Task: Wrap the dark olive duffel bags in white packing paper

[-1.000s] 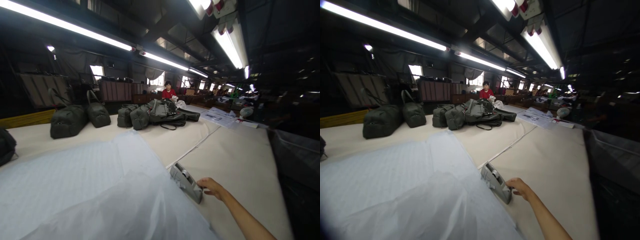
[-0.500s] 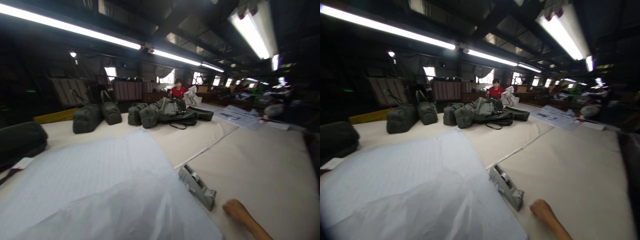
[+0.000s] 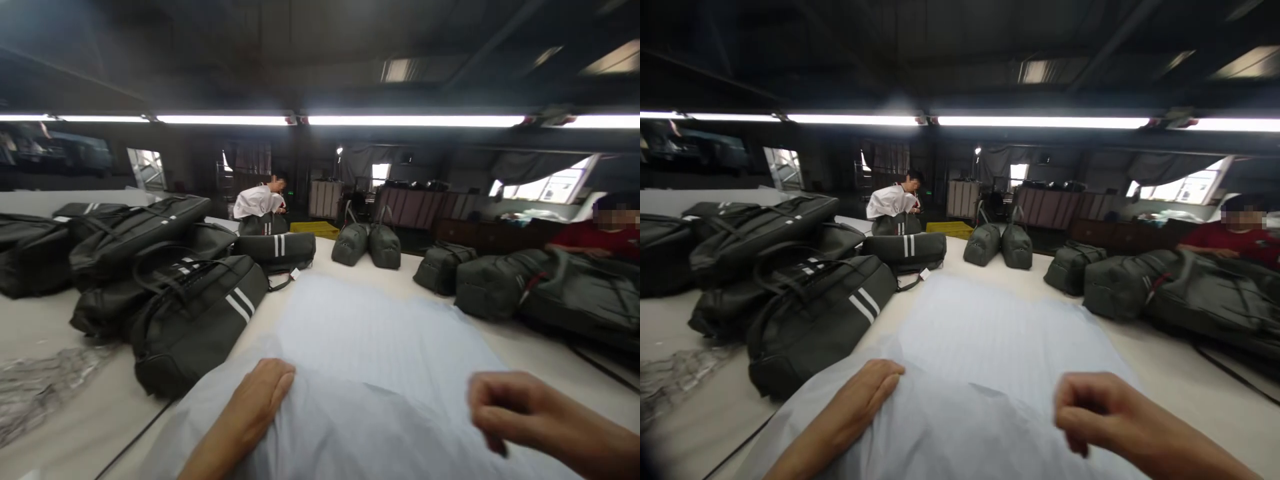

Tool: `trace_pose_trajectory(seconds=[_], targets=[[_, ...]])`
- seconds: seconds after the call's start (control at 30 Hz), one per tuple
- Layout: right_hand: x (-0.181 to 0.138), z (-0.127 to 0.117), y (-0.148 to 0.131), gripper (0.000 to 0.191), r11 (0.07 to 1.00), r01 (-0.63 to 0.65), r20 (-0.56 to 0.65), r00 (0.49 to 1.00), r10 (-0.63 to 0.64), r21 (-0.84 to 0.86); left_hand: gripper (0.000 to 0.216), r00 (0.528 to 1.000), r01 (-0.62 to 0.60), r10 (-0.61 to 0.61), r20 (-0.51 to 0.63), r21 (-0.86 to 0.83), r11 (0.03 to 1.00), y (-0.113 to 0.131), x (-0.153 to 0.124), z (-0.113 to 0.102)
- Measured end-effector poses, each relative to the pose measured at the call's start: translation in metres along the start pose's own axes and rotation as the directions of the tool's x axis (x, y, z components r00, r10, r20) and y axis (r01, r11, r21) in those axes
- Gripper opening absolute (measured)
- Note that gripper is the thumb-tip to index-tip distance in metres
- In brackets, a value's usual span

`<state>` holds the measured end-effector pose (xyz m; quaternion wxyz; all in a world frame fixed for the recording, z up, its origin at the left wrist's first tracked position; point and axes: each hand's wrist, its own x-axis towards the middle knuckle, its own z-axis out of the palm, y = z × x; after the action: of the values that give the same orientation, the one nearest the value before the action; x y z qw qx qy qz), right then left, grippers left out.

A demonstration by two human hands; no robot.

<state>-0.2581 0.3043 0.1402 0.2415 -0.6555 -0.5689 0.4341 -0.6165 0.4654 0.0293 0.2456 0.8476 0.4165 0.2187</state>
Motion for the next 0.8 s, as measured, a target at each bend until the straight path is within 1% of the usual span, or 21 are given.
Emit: trace_pose_trajectory(seconds=[0.03,0.07,0.1,0.17,0.23,0.3,0.37,0.43,0.47,0.53,0.57,0.6,0.63,0.67,0.73,0.77,0.8], targets=[[0.025,0.012,-0.026,0.026,0.999,0.014,0.125,0.992,-0.018,0.034,0.034,1.000,-0.004,0.004,-0.006,-0.002,1.000,0.000,-0.004,0.001],[0.053,0.027,-0.049,0.024,0.997,0.018,0.259,0.965,-0.036,0.072,0.033,1.000,-0.009,0.009,-0.011,0.002,1.000,-0.001,-0.007,0.003],[0.082,0.043,-0.068,0.023,0.995,0.010,0.398,0.916,-0.049,0.099,0.031,1.000,-0.012,0.012,-0.019,0.014,1.000,-0.002,-0.010,0.004],[0.141,0.074,-0.092,0.030,0.999,-0.007,0.573,0.820,-0.013,0.033,0.029,0.999,-0.025,0.027,-0.034,0.059,0.998,-0.006,-0.012,0.007],[0.189,0.097,-0.099,0.036,0.993,-0.021,0.673,0.734,0.095,-0.117,0.027,0.998,-0.049,0.053,-0.034,0.115,0.992,-0.011,-0.012,0.011],[0.223,0.110,-0.097,0.042,0.961,-0.037,0.715,0.660,0.230,-0.274,0.026,0.994,-0.096,0.102,-0.024,0.173,0.980,-0.015,-0.010,0.015],[0.241,0.117,-0.096,0.045,0.916,-0.044,0.720,0.604,0.343,-0.399,0.026,0.987,-0.152,0.161,-0.019,0.232,0.961,-0.018,-0.008,0.018],[0.249,0.121,-0.099,0.047,0.875,-0.030,0.711,0.570,0.412,-0.483,0.025,0.977,-0.194,0.211,-0.026,0.295,0.936,-0.020,-0.007,0.019],[0.252,0.122,-0.100,0.048,0.854,-0.010,0.700,0.567,0.433,-0.521,0.024,0.972,-0.212,0.235,-0.032,0.327,0.921,-0.021,-0.007,0.019],[0.256,0.124,-0.099,0.050,0.795,0.066,0.660,0.602,0.450,-0.603,0.023,0.955,-0.247,0.293,-0.057,0.397,0.884,-0.023,-0.008,0.019],[0.259,0.126,-0.094,0.051,0.770,0.106,0.647,0.620,0.444,-0.630,0.024,0.942,-0.265,0.328,-0.075,0.433,0.862,-0.025,-0.008,0.019],[0.262,0.128,-0.085,0.054,0.763,0.137,0.653,0.625,0.428,-0.631,0.025,0.927,-0.282,0.362,-0.092,0.464,0.840,-0.026,-0.008,0.019],[0.266,0.130,-0.073,0.057,0.787,0.150,0.679,0.615,0.400,-0.599,0.026,0.912,-0.298,0.395,-0.106,0.490,0.819,-0.028,-0.009,0.019],[0.270,0.132,-0.058,0.062,0.836,0.141,0.722,0.592,0.359,-0.531,0.027,0.900,-0.309,0.421,-0.115,0.512,0.801,-0.030,-0.009,0.019],[0.278,0.132,-0.028,0.073,0.933,0.072,0.802,0.537,0.262,-0.354,0.027,0.887,-0.322,0.447,-0.117,0.538,0.779,-0.033,-0.010,0.018],[0.280,0.130,-0.016,0.079,0.954,0.042,0.816,0.529,0.231,-0.297,0.026,0.884,-0.325,0.453,-0.115,0.544,0.773,-0.033,-0.010,0.017],[0.282,0.126,-0.008,0.086,0.963,0.022,0.814,0.540,0.214,-0.267,0.026,0.883,-0.327,0.455,-0.113,0.548,0.770,-0.033,-0.011,0.016]])
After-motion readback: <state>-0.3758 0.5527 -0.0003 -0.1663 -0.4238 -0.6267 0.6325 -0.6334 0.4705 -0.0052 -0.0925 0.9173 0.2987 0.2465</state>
